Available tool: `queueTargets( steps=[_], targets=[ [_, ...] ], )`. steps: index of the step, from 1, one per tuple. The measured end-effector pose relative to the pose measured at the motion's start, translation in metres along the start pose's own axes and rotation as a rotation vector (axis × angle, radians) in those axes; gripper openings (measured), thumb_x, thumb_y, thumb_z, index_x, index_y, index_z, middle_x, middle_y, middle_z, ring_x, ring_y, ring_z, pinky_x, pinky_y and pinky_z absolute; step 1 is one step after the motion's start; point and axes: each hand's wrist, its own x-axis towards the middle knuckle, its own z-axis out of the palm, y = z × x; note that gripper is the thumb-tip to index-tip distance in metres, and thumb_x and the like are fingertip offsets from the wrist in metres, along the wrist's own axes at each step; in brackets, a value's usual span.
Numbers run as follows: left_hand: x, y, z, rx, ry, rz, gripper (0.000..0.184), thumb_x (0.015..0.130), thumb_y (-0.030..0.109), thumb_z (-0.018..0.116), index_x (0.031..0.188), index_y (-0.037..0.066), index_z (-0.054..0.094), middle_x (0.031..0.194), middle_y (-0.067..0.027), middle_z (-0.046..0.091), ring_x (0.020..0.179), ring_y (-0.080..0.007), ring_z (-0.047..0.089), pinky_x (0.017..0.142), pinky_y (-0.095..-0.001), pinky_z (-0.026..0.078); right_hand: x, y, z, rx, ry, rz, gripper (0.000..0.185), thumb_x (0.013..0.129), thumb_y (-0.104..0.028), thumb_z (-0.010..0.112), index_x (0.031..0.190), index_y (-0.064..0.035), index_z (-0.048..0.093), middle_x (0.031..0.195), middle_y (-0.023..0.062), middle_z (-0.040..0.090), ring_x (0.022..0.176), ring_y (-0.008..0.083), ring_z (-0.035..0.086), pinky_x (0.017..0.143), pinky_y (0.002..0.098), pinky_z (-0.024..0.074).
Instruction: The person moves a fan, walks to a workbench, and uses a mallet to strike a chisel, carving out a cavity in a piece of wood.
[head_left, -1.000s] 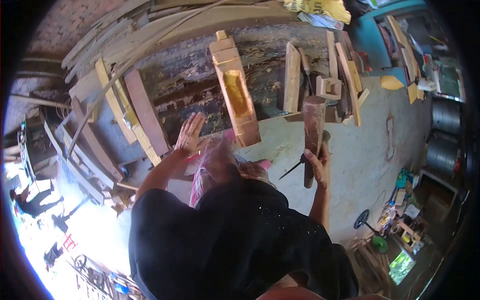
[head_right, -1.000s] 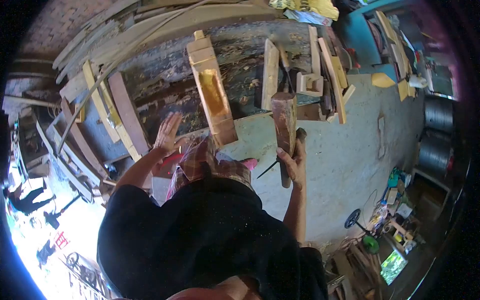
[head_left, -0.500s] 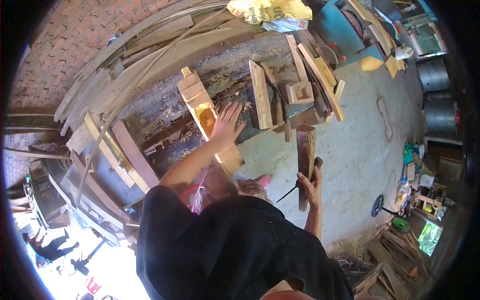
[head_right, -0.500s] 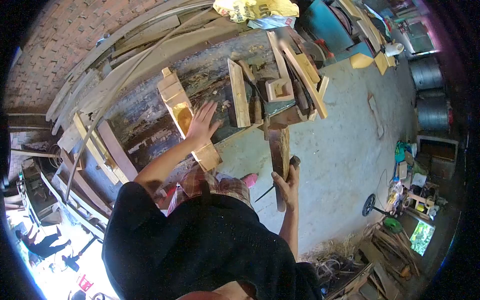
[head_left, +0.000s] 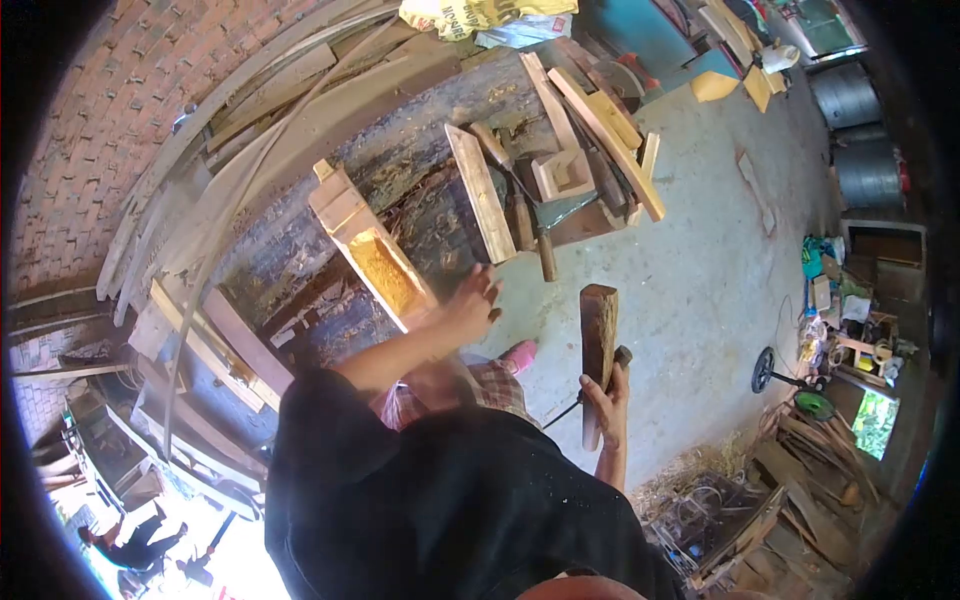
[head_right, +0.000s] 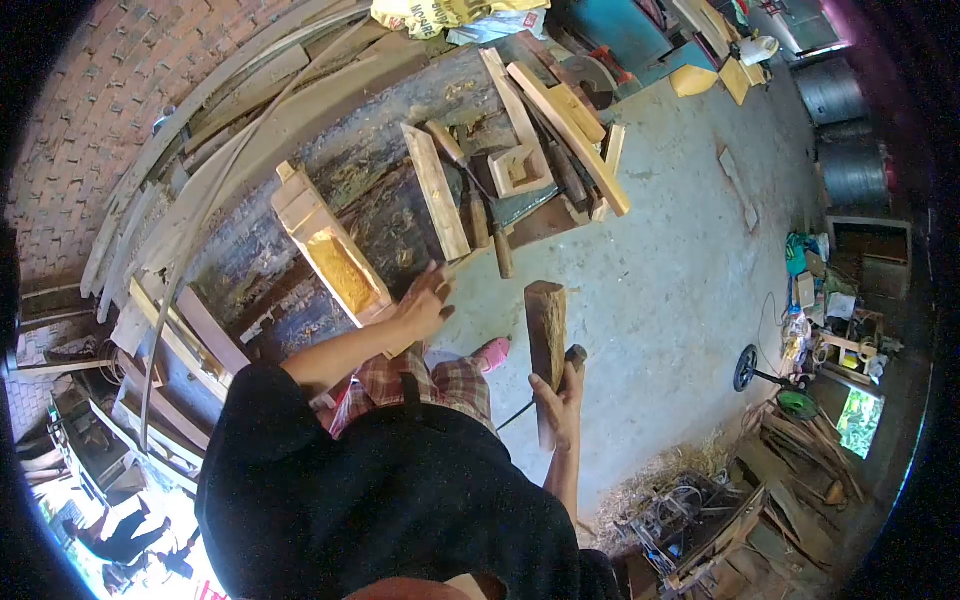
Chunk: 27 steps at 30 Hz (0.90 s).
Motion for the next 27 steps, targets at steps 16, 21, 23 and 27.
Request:
queueTargets(
  steps=[16,21,23,27],
  targets=[
    [0.081,-0.004,-0.046,0.042,0.255,-0.114,0.101,0.073,0.046,0.072,0.146,-0.003,0.021,0.153,-0.0211,0.012,0.144,-0.038,0.008,0.115,-0.0485,0.018,0.002,-0.007,0.006,-0.016,-0.053,0.03,0.039,0.077,-0.016,0.076,0.105,0.0032,0.056,0.109,0.0061,0.038,0.101,0.0181,0.043,0.086,0.0282,0.0377],
    [0.027,0.009,0.001,-0.039,0.007,0.302,0.054,0.081,0.028,0.067,0.127,0.004,0.052,0.13,-0.0186,0.049,0.124,-0.0325,0.044,0.105,-0.0441,0.035,-0.003,0.005,0.006,-0.033,-0.04,-0.006,0.045,0.077,-0.016,0.076,0.112,0.0038,0.055,0.11,0.0062,0.039,0.105,0.0193,0.044,0.09,0.0283,0.0369],
    [0.012,0.017,0.005,-0.168,-0.151,0.323,0.041,0.081,0.022,0.067,0.117,0.004,0.06,0.118,-0.0163,0.059,0.112,-0.0304,0.055,0.098,-0.0427,0.042,-0.005,0.002,0.007,-0.066,-0.046,-0.01,0.045,0.077,-0.015,0.076,0.112,0.0037,0.055,0.111,0.0064,0.039,0.106,0.0196,0.044,0.09,0.0284,0.0372],
    [-0.004,0.077,-0.025,-0.902,-0.142,0.194,0.032,0.079,0.005,0.066,0.111,0.004,0.062,0.104,-0.0101,0.064,0.098,-0.0207,0.06,0.084,-0.0325,0.049,-0.004,-0.02,0.015,-0.059,-0.076,-0.032,0.044,0.078,-0.015,0.075,0.112,0.0049,0.054,0.115,0.0075,0.04,0.108,0.02,0.045,0.09,0.0301,0.0395]
  ],
)
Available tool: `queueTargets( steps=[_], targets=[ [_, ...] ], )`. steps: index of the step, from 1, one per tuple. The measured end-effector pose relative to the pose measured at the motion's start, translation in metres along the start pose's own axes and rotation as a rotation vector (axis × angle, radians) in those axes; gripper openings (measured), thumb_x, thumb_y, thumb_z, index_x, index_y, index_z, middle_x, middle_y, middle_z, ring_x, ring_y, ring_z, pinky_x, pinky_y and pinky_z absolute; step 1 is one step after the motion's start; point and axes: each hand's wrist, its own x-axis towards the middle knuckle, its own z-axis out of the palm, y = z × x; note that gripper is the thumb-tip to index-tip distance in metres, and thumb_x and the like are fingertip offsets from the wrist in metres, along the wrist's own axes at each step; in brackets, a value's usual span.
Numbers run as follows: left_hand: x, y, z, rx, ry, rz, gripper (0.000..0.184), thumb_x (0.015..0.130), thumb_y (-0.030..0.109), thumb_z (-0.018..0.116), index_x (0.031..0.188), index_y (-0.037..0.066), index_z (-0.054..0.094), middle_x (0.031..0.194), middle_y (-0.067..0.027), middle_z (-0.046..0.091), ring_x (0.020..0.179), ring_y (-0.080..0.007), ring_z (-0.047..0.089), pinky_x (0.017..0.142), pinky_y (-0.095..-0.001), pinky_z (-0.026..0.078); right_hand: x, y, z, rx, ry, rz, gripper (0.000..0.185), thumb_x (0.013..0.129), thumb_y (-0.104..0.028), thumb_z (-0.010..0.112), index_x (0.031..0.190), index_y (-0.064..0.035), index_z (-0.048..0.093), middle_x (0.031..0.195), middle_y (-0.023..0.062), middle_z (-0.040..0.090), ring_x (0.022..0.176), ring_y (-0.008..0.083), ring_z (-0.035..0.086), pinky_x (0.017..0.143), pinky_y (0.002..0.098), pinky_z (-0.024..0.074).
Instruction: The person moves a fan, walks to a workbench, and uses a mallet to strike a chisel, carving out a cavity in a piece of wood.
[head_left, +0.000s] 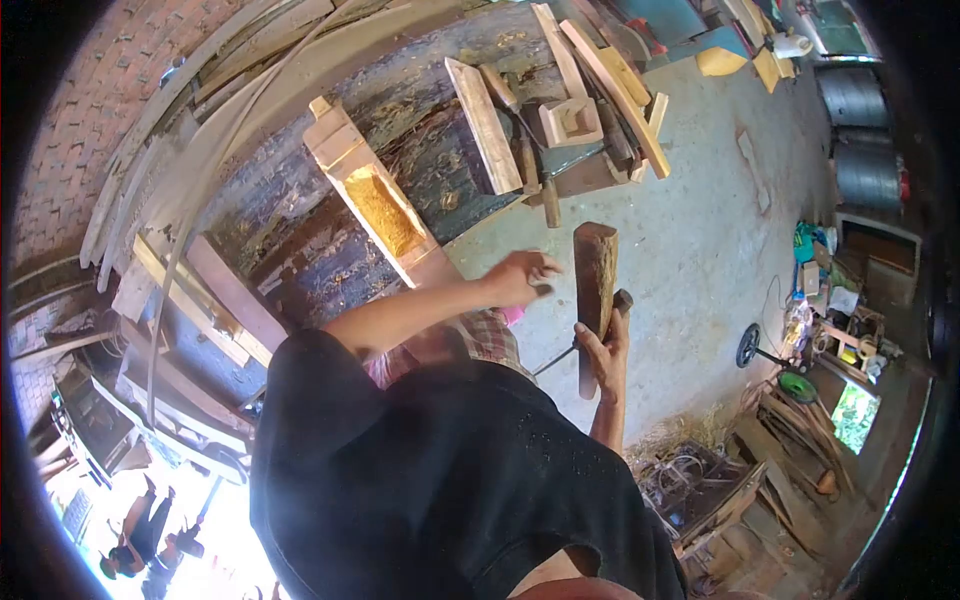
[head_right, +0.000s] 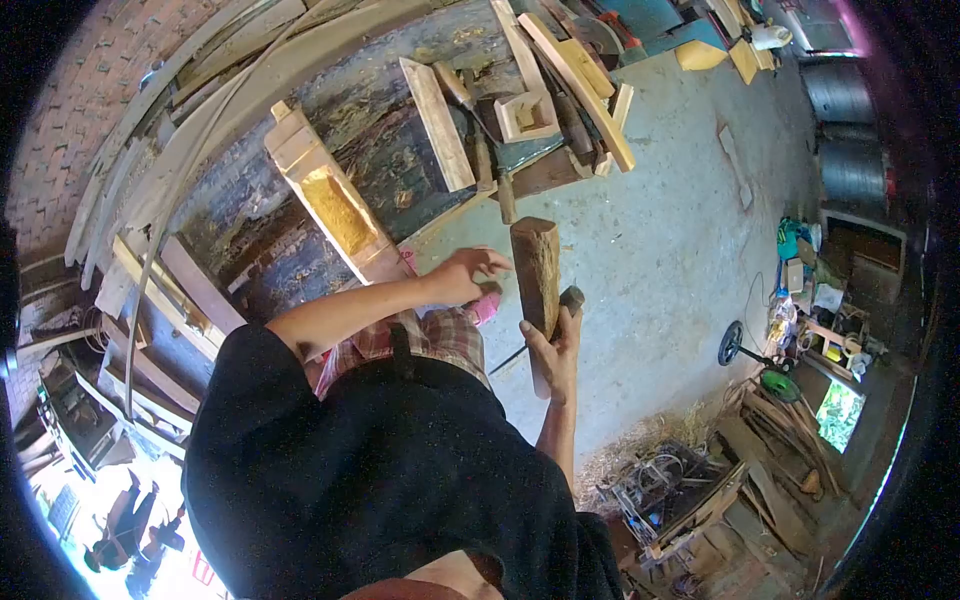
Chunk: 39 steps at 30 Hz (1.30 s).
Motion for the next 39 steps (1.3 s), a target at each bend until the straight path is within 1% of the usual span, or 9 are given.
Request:
queueTargets(
  steps=[3,7,12,16,19,24,27,31,39],
  targets=[
    [0.005,0.031,0.014,-0.445,-0.234,-0.196,0.048,0.075,0.008,0.074,0.119,0.006,0.055,0.107,-0.0091,0.062,0.094,-0.0193,0.061,0.083,-0.0339,0.049,0.006,-0.035,0.009,0.061,-0.07,-0.01,0.044,0.079,-0.017,0.075,0.11,0.005,0.054,0.115,0.0078,0.042,0.104,0.0191,0.049,0.086,0.0306,0.043],
    [0.011,0.044,0.022,-0.645,-0.266,-0.048,0.058,0.076,0.01,0.074,0.127,0.007,0.048,0.12,-0.0115,0.057,0.099,-0.0187,0.059,0.086,-0.0336,0.049,0.013,-0.063,0.015,0.078,-0.197,-0.102,0.045,0.079,-0.018,0.075,0.112,0.0049,0.055,0.118,0.0091,0.042,0.106,0.0204,0.049,0.085,0.0324,0.0441],
    [0.005,0.043,0.02,-0.277,0.062,0.004,0.044,0.077,0.023,0.074,0.113,0.003,0.058,0.097,-0.0095,0.064,0.089,-0.0147,0.059,0.079,-0.0322,0.048,0.014,-0.076,0.01,-0.09,-0.177,-0.419,0.066,0.076,-0.027,0.072,0.13,0.0001,0.047,0.116,0.0109,0.056,0.104,0.0225,0.057,0.092,0.0366,0.043],
    [-0.018,0.055,0.021,-0.268,0.376,-0.079,0.043,0.074,0.032,0.076,0.1,0.001,0.061,0.077,-0.0072,0.061,0.072,-0.0162,0.057,0.066,-0.033,0.045,0.008,-0.056,-0.011,0.06,-0.199,-0.323,0.069,0.077,-0.024,0.071,0.133,0.0017,0.043,0.122,0.0155,0.055,0.108,0.0246,0.057,0.09,0.04,0.0478],
    [-0.051,0.099,0.011,-0.191,0.394,-0.231,0.038,0.076,0.024,0.078,0.103,0.003,0.062,0.096,-0.0043,0.064,0.084,-0.0087,0.055,0.073,-0.0275,0.046,-0.002,-0.054,-0.014,0.229,-0.269,-0.234,0.045,0.08,-0.023,0.069,0.115,-0.0002,0.051,0.099,0.0133,0.063,0.086,0.0212,0.063,0.077,0.0361,0.0532],
    [-0.074,0.104,0.0,0.08,0.631,0.297,0.021,0.07,0.014,0.08,0.076,0.007,0.061,0.071,0.0012,0.052,0.065,-0.0104,0.051,0.06,-0.026,0.041,-0.002,-0.035,-0.002,0.141,-0.211,-0.162,0.036,0.084,-0.02,0.069,0.108,0.0015,0.052,0.086,0.0094,0.06,0.073,0.0162,0.06,0.068,0.0315,0.0516],
    [-0.072,0.112,-0.04,0.122,0.753,0.46,0.022,0.071,0.014,0.081,0.074,0.009,0.059,0.073,0.0019,0.055,0.066,-0.0089,0.052,0.059,-0.0267,0.042,-0.005,-0.041,0.004,0.091,-0.195,-0.144,0.034,0.086,-0.022,0.068,0.105,0.0005,0.052,0.084,0.0081,0.059,0.071,0.0147,0.059,0.066,0.0304,0.0514],
    [-0.088,0.107,-0.14,-0.093,0.739,0.07,0.022,0.076,0.022,0.08,0.08,0.009,0.063,0.081,0.002,0.063,0.08,-0.0066,0.059,0.073,-0.0257,0.05,-0.009,-0.053,0.016,0.037,-0.203,-0.105,0.035,0.085,-0.024,0.07,0.103,-0.0001,0.052,0.084,0.0071,0.057,0.071,0.0144,0.059,0.065,0.0295,0.0514],
    [-0.11,0.083,-0.235,-0.397,0.873,0.177,0.027,0.078,0.023,0.08,0.079,0.011,0.056,0.07,0.0047,0.055,0.064,-0.0058,0.05,0.061,-0.0237,0.041,0.006,-0.078,0.086,0.008,-0.213,-0.083,0.028,0.087,-0.023,0.066,0.099,-0.0012,0.053,0.079,0.0064,0.059,0.066,0.0138,0.058,0.063,0.0283,0.0483]
  ],
)
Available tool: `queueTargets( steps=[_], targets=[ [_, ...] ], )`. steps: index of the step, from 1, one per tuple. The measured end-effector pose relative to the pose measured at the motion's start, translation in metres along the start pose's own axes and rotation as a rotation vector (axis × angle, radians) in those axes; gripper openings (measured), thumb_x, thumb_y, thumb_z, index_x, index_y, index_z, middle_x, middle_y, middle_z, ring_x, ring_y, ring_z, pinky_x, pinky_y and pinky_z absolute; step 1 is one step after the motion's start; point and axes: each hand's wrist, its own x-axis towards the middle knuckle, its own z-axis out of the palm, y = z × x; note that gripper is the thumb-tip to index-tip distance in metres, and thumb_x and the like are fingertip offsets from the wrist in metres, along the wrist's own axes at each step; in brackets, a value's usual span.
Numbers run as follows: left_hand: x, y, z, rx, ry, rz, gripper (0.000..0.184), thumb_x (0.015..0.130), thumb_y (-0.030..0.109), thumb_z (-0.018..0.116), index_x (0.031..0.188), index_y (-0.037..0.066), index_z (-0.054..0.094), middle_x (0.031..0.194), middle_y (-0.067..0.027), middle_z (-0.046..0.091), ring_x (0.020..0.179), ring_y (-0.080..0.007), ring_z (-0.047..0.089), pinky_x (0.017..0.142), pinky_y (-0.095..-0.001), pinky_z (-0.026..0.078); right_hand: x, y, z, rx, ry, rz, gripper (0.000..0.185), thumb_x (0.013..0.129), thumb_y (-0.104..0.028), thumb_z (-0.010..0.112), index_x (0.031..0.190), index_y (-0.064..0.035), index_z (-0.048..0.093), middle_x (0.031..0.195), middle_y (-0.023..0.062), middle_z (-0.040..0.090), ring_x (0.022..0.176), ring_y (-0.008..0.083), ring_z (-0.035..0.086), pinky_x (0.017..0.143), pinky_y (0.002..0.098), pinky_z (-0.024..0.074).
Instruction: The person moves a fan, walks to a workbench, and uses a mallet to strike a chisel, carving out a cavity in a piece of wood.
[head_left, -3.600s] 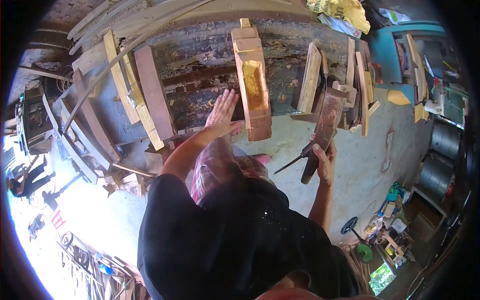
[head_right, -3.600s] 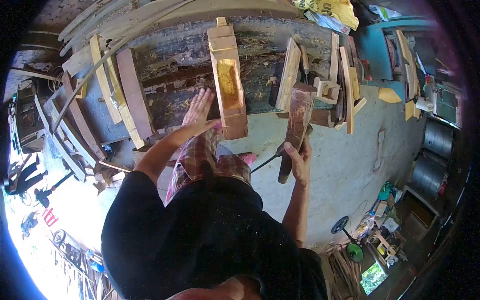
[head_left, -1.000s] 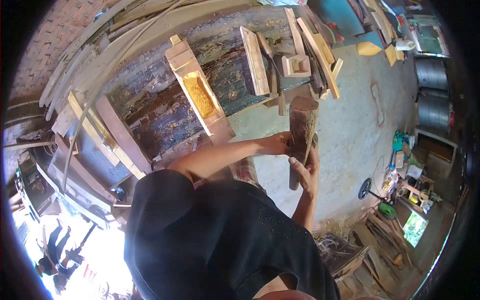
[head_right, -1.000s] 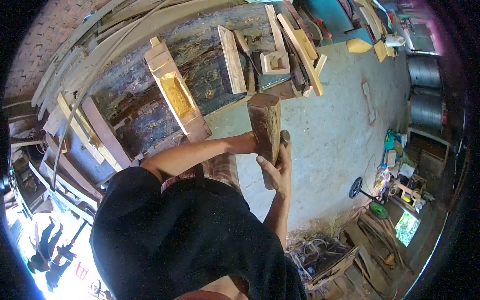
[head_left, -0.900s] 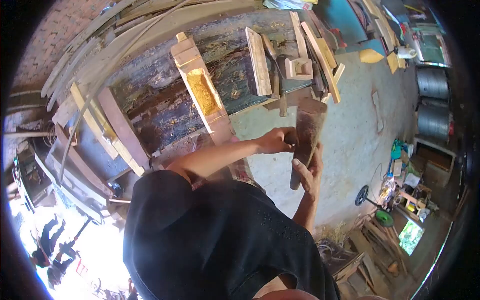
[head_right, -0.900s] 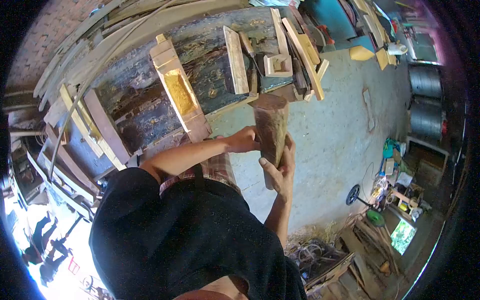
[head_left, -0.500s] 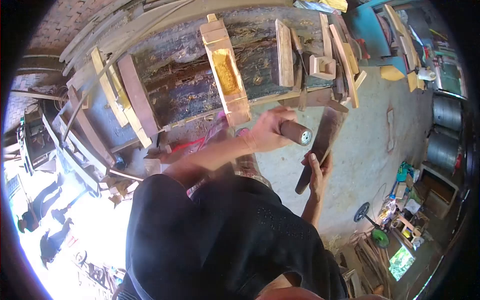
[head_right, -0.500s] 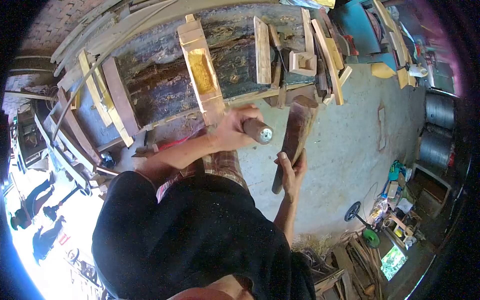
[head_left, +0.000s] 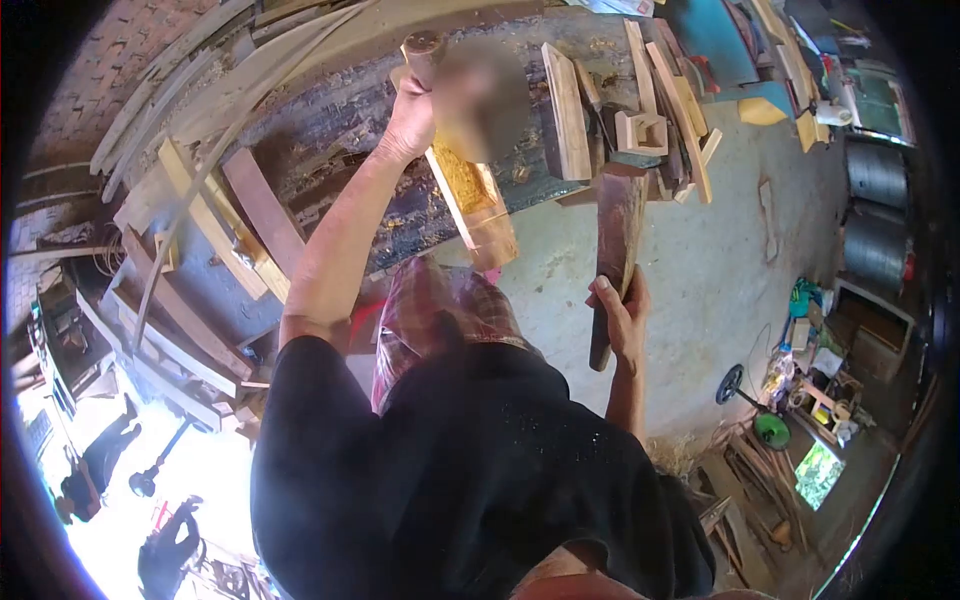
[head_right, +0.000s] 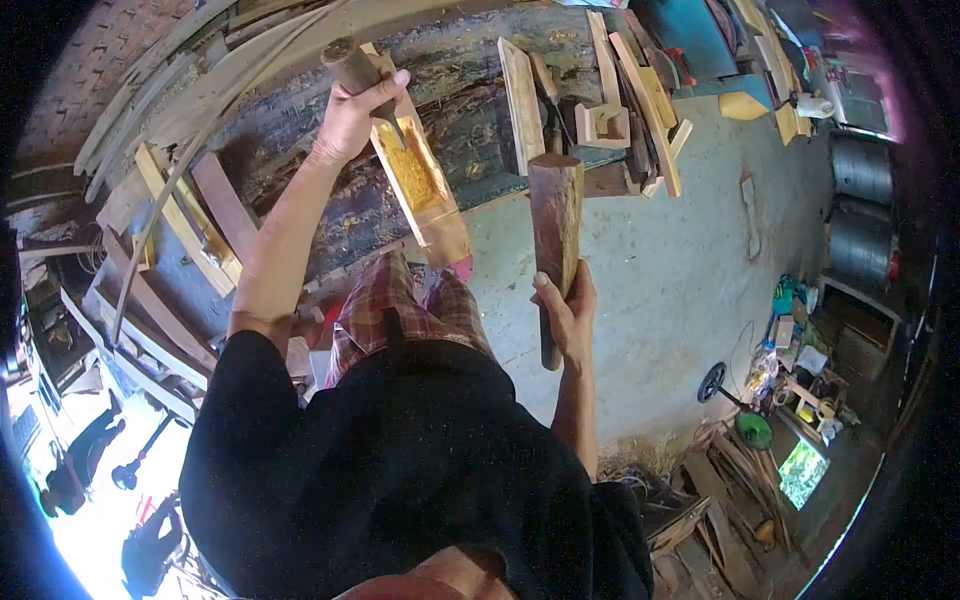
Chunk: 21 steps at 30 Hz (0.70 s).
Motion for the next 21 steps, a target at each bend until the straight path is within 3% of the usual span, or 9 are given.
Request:
queueTargets(
  steps=[4,11,13,16,21],
  targets=[
    [0.015,-0.001,-0.02,-0.023,-0.038,-0.02,0.027,0.078,0.024,0.08,0.078,0.011,0.055,0.067,0.0054,0.053,0.06,-0.0054,0.048,0.056,-0.0232,0.039,0.014,-0.02,0.038,-0.018,-0.021,-0.013,0.028,0.087,-0.023,0.066,0.099,-0.0017,0.052,0.079,0.0065,0.059,0.065,0.0125,0.057,0.063,0.0268,0.0484],
    [0.03,-0.01,-0.035,-0.022,-0.147,0.001,0.027,0.077,0.026,0.081,0.078,0.011,0.058,0.071,0.0041,0.058,0.064,-0.0056,0.053,0.059,-0.023,0.044,0.026,-0.055,0.084,-0.009,-0.066,-0.016,0.041,0.086,-0.026,0.07,0.11,0.001,0.052,0.088,0.0044,0.056,0.075,0.0104,0.054,0.065,0.0267,0.0493],
    [0.035,-0.009,-0.039,0.029,-0.218,-0.101,0.02,0.079,0.016,0.078,0.078,0.009,0.06,0.069,0.0043,0.056,0.064,-0.0062,0.051,0.061,-0.0251,0.043,0.027,-0.059,0.091,-0.017,-0.08,-0.023,0.041,0.086,-0.026,0.07,0.11,0.0009,0.052,0.089,0.0046,0.057,0.076,0.0103,0.054,0.065,0.0265,0.0492],
    [0.045,-0.027,-0.05,0.078,-0.327,-0.052,0.019,0.079,0.016,0.078,0.079,0.01,0.06,0.068,0.0051,0.056,0.064,-0.0063,0.05,0.063,-0.0243,0.043,0.03,-0.067,0.098,-0.06,-0.111,-0.026,0.041,0.086,-0.027,0.069,0.111,0.0007,0.051,0.091,0.0047,0.057,0.078,0.0102,0.054,0.065,0.0263,0.0488],
    [0.038,0.005,-0.055,0.289,-0.32,-0.227,0.028,0.075,0.03,0.081,0.082,0.011,0.061,0.074,0.0046,0.06,0.068,-0.0079,0.053,0.065,-0.026,0.045,0.042,-0.092,0.108,-0.109,-0.119,-0.085,0.04,0.087,-0.026,0.069,0.112,-0.0004,0.052,0.091,0.0043,0.058,0.077,0.0103,0.054,0.064,0.0266,0.0476]
  ],
)
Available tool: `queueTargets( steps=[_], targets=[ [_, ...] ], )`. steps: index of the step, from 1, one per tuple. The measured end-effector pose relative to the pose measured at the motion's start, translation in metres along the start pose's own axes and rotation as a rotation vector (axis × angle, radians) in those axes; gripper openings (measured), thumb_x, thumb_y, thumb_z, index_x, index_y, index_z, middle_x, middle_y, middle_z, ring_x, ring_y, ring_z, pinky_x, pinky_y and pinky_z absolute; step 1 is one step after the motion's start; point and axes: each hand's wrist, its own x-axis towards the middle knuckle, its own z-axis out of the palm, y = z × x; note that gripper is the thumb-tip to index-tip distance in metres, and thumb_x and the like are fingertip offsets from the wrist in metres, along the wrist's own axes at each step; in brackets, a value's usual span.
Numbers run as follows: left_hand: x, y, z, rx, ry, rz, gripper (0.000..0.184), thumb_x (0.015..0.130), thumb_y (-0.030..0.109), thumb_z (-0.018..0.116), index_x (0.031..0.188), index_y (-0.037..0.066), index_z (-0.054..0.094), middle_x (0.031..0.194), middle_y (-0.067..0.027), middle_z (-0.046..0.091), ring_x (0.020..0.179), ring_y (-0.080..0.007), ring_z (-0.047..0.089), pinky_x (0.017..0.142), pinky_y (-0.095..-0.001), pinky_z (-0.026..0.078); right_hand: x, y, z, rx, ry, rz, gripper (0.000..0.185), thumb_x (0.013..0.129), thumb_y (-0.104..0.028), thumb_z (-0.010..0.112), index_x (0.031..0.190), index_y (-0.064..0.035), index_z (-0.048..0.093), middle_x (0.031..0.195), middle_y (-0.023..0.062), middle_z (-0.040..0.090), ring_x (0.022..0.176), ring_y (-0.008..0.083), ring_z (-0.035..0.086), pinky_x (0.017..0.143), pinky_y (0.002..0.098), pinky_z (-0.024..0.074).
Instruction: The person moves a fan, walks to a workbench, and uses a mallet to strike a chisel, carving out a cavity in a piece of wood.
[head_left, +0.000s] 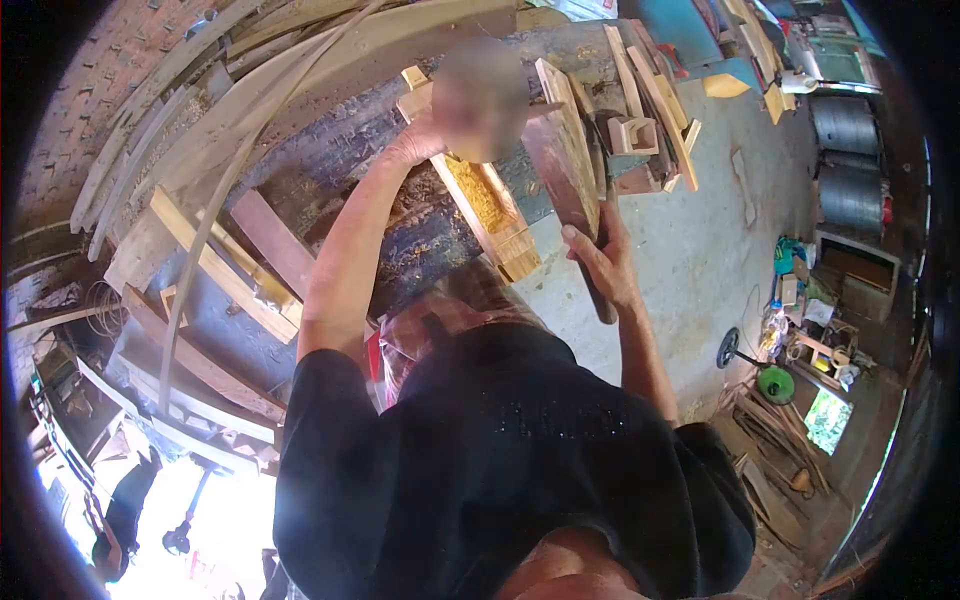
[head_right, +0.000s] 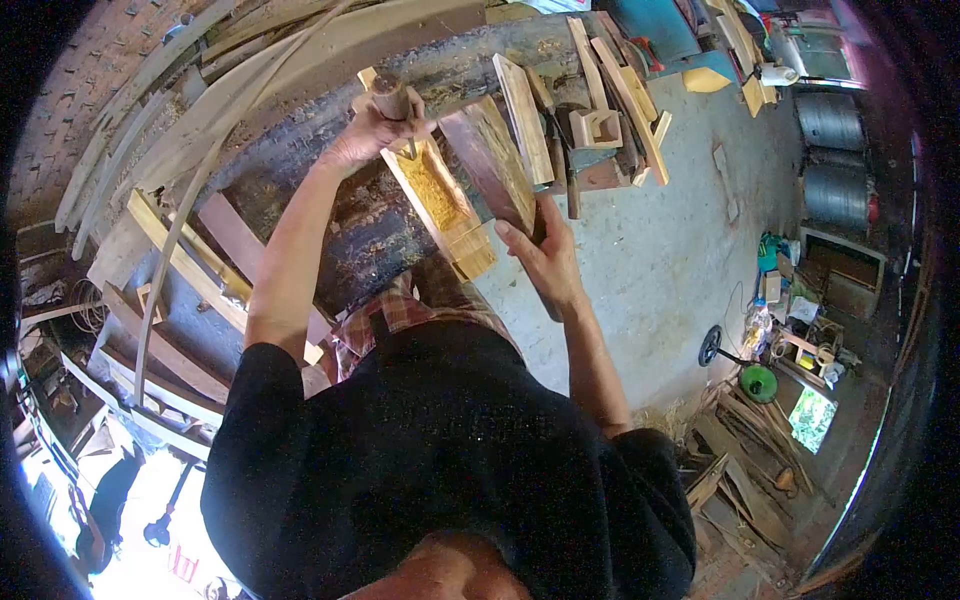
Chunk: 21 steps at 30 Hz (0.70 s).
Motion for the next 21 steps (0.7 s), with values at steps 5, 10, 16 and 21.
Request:
queueTargets(
  steps=[5,10,16,21],
  targets=[
    [-0.001,0.003,-0.004,0.092,-0.149,-0.053,0.023,0.074,0.019,0.08,0.085,0.01,0.063,0.08,0.0027,0.062,0.076,-0.0105,0.056,0.074,-0.0269,0.046,0.036,-0.064,-0.009,-0.249,0.034,-0.376,0.04,0.085,-0.026,0.07,0.11,-0.0005,0.052,0.086,0.0057,0.06,0.073,0.0113,0.054,0.063,0.0283,0.047],
    [0.011,-0.005,-0.002,-0.028,-0.183,0.01,0.023,0.074,0.02,0.08,0.083,0.011,0.061,0.08,0.0021,0.062,0.073,-0.0091,0.056,0.064,-0.026,0.047,0.058,-0.121,0.008,-0.216,0.058,-0.626,0.041,0.085,-0.033,0.07,0.102,-0.0023,0.048,0.079,0.0061,0.058,0.068,0.0144,0.056,0.06,0.0303,0.0473],
    [0.018,-0.017,-0.005,-0.101,-0.098,0.003,0.025,0.069,0.011,0.081,0.082,0.011,0.06,0.079,0.0025,0.062,0.075,-0.0116,0.057,0.071,-0.0282,0.046,0.116,-0.109,-0.012,-0.926,-0.305,-0.509,0.044,0.09,-0.048,0.058,0.102,-0.0072,0.047,0.078,0.011,0.062,0.066,0.0216,0.064,0.062,0.0369,0.0562],
    [0.031,-0.026,-0.006,-0.059,-0.25,0.007,0.025,0.072,0.008,0.078,0.084,0.009,0.057,0.083,0.0001,0.063,0.082,-0.0129,0.061,0.081,-0.0298,0.051,0.113,-0.162,-0.008,-0.579,-0.167,-0.722,0.037,0.089,-0.036,0.066,0.108,-0.0073,0.053,0.08,0.004,0.064,0.063,0.0085,0.059,0.054,0.0264,0.0468]
  ],
)
